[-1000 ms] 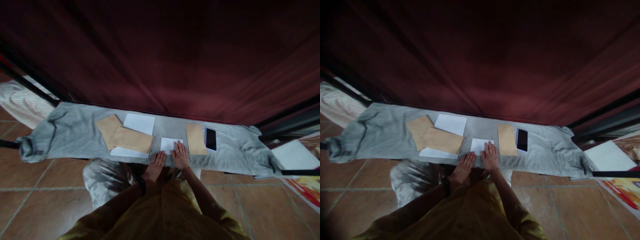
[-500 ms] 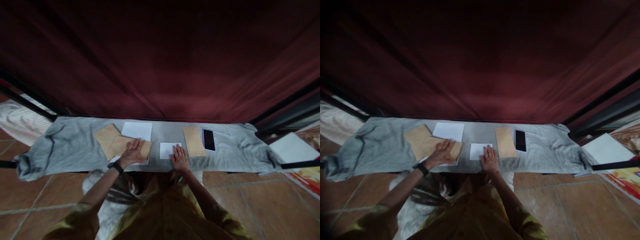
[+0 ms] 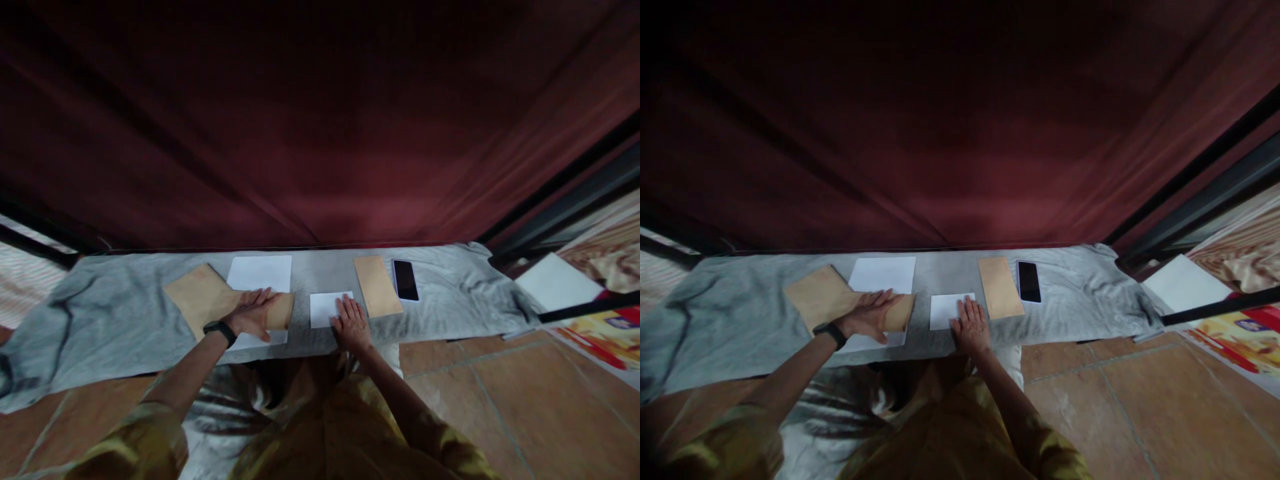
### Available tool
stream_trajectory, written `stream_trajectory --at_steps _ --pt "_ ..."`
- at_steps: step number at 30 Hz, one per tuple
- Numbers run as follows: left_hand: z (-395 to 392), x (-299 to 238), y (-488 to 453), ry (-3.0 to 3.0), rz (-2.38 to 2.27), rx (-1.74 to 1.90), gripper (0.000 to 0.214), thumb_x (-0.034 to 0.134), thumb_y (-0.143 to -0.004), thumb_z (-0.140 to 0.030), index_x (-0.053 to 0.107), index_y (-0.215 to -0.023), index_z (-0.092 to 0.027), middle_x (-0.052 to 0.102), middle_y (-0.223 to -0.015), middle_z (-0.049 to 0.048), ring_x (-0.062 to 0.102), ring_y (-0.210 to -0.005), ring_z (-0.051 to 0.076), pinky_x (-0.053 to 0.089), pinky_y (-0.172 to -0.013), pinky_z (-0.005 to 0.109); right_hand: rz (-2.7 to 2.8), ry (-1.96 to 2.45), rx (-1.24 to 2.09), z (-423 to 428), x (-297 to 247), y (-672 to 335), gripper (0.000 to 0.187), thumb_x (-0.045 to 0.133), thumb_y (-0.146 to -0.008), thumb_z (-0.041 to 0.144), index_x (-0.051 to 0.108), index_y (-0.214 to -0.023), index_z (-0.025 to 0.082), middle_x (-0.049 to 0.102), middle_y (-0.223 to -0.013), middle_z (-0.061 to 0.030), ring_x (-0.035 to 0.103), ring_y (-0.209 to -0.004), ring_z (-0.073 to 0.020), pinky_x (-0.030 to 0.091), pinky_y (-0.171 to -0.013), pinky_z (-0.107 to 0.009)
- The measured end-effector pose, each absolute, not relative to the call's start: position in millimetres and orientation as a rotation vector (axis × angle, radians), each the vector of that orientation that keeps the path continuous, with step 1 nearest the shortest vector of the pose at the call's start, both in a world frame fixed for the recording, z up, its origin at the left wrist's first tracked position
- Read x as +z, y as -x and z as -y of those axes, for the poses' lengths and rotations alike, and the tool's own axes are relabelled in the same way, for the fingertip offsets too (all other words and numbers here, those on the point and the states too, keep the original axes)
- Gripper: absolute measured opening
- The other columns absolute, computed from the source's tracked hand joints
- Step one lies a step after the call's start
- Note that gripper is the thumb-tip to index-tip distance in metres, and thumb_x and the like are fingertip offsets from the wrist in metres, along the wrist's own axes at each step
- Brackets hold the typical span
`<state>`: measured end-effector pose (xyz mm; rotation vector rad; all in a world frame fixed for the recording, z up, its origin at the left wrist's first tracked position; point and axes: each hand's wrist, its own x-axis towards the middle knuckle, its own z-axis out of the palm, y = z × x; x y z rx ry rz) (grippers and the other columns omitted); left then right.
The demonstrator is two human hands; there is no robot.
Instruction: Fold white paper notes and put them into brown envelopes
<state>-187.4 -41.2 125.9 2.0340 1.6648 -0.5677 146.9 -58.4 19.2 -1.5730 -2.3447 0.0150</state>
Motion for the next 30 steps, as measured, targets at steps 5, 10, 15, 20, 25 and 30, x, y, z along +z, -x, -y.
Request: stream_trajectory --at_steps 5,10,15,20,25,30 --pt "35 129 189 -2.059 -1.686 -0.513 0.129 0.080 -0.050 -0.053 0.017 -0.160 -0.027 0.010 -0.168 0.0172 0.010 -0.153 0.043 0.009 -0.120 0.057 2.345 1.589 0.038 60 24 -147 0.058 0.039 -0.104 0.047 0.041 -0.153 0.015 0.040 -0.158 -0.0153 0.038 -0.145 -0.0281 0.026 -0.119 -0.045" --pt "33 126 188 -2.127 -1.692 -0.533 0.125 0.080 -0.050 -0.047 0.021 -0.159 -0.027 0.012 -0.168 0.0174 0.014 -0.152 0.044 0.014 -0.120 0.057 2.338 1.587 0.049 61 27 -147 0.059 0.038 -0.104 0.047 0.040 -0.153 0.015 0.039 -0.159 -0.0147 0.037 -0.146 -0.0279 0.025 -0.120 -0.044" --pt "36 124 183 -2.131 -1.690 -0.567 0.126 0.081 -0.051 -0.044 0.020 -0.159 -0.028 0.010 -0.169 0.0173 0.012 -0.153 0.043 0.012 -0.120 0.059 2.340 1.588 0.074 60 26 -147 0.059 0.039 -0.104 0.048 0.039 -0.154 0.016 0.038 -0.159 -0.0139 0.037 -0.146 -0.0277 0.025 -0.120 -0.044" --pt "40 125 177 -2.138 -1.712 -0.555 0.120 0.077 -0.057 -0.043 0.016 -0.160 -0.030 0.013 -0.168 0.0164 0.012 -0.153 0.041 0.008 -0.117 0.066 2.330 1.597 0.069 61 24 -147 0.058 0.040 -0.104 0.046 0.039 -0.154 0.017 0.036 -0.160 -0.0133 0.037 -0.146 -0.0277 0.025 -0.120 -0.045" --pt "41 122 175 -2.153 -1.713 -0.544 0.122 0.076 -0.058 -0.049 0.011 -0.160 -0.031 0.016 -0.167 0.0185 0.012 -0.153 0.044 0.008 -0.113 0.074 2.326 1.594 0.070 61 24 -147 0.058 0.041 -0.104 0.045 0.039 -0.155 0.018 0.037 -0.160 -0.0128 0.038 -0.145 -0.0277 0.026 -0.120 -0.046" --pt "41 120 176 -2.165 -1.669 -0.597 0.126 0.078 -0.054 -0.051 0.014 -0.160 -0.028 0.017 -0.167 0.0196 0.013 -0.153 0.042 0.011 -0.117 0.066 2.329 1.591 0.062 61 27 -146 0.058 0.041 -0.104 0.045 0.040 -0.154 0.016 0.037 -0.160 -0.0136 0.038 -0.146 -0.0275 0.026 -0.120 -0.044"
